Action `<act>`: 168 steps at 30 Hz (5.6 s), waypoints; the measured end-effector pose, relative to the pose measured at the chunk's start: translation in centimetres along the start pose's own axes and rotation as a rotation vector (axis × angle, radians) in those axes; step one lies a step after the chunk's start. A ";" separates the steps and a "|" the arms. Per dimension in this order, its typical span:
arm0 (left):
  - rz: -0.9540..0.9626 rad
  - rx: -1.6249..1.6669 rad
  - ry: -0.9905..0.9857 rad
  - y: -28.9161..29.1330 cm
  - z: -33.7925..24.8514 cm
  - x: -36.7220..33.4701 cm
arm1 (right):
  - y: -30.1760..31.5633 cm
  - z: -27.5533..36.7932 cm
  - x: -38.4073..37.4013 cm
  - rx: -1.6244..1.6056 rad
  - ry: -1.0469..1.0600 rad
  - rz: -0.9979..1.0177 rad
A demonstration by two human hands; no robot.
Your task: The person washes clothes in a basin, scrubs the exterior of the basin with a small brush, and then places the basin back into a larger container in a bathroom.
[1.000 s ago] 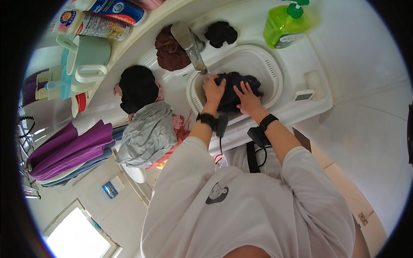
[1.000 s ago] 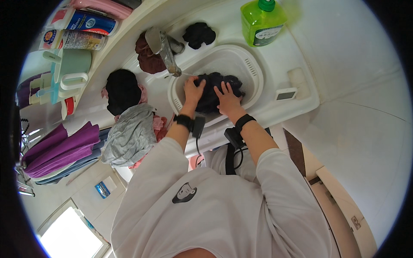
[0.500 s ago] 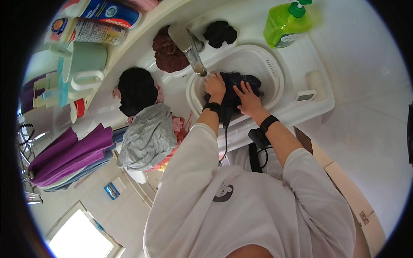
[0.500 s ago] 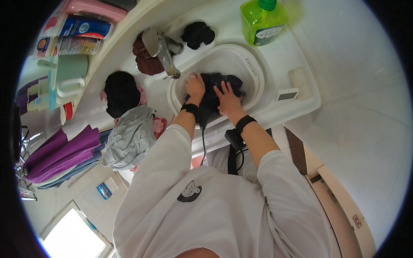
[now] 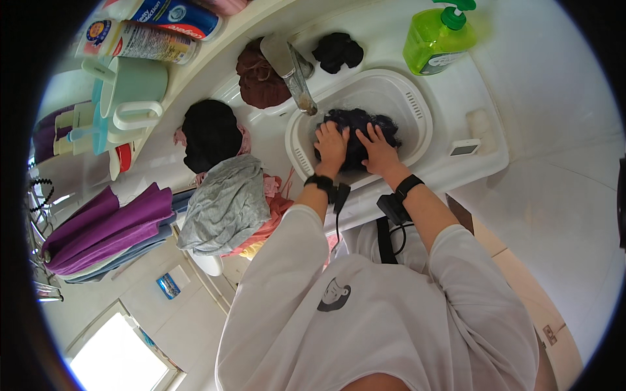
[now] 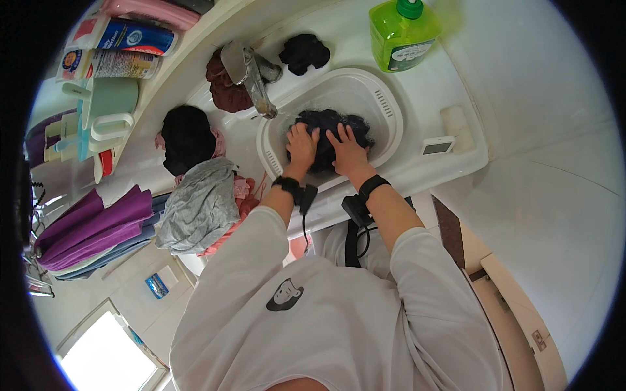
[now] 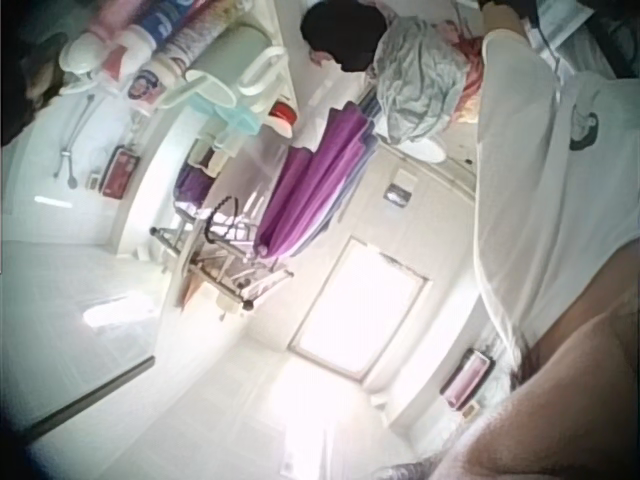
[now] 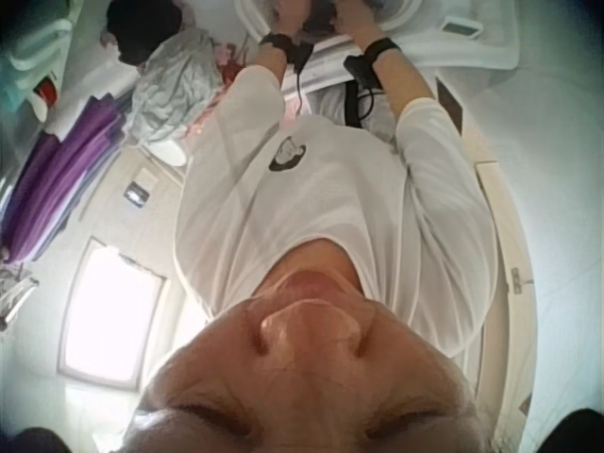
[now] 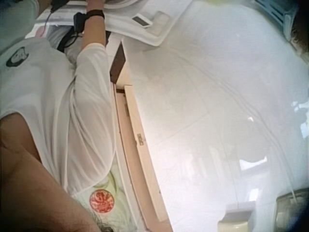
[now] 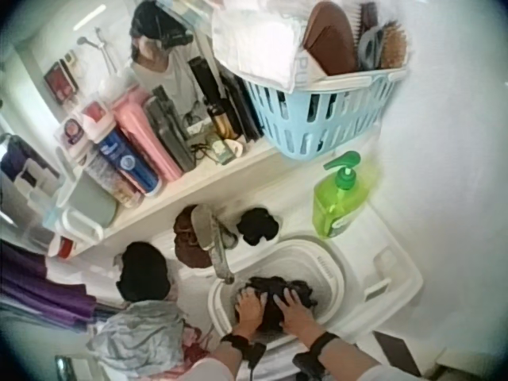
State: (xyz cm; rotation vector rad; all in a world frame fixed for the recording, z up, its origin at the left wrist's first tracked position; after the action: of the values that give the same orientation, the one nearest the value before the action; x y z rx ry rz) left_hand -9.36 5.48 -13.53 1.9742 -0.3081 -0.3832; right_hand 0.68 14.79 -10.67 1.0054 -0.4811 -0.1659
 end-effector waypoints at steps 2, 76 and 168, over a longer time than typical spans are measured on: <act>-0.026 0.011 0.078 -0.7 1.9 -2.0 | -0.2 0.9 0.2 0.001 0.020 0.007; 0.060 0.192 -0.042 10.9 2.9 2.7 | 7.3 2.0 1.2 -0.270 0.159 -0.403; 0.254 -0.142 -0.131 0.0 -0.7 -1.4 | -1.8 1.3 -5.7 0.307 0.101 -0.263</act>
State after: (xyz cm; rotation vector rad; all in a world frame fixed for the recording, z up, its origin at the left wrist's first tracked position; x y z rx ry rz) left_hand -10.39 6.59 -13.12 1.7485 -0.5926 -0.3607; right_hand -4.80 14.79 -13.34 1.3709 -0.2842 -0.2804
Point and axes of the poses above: each hand's wrist, its own x-axis away from the middle knuckle, its own y-axis out of the back of the hand, z = x × y, the point moved 5 cm from there along -x, towards the middle knuckle, and after that the axes turned 15 degrees about -z, right-handed, at the moved point
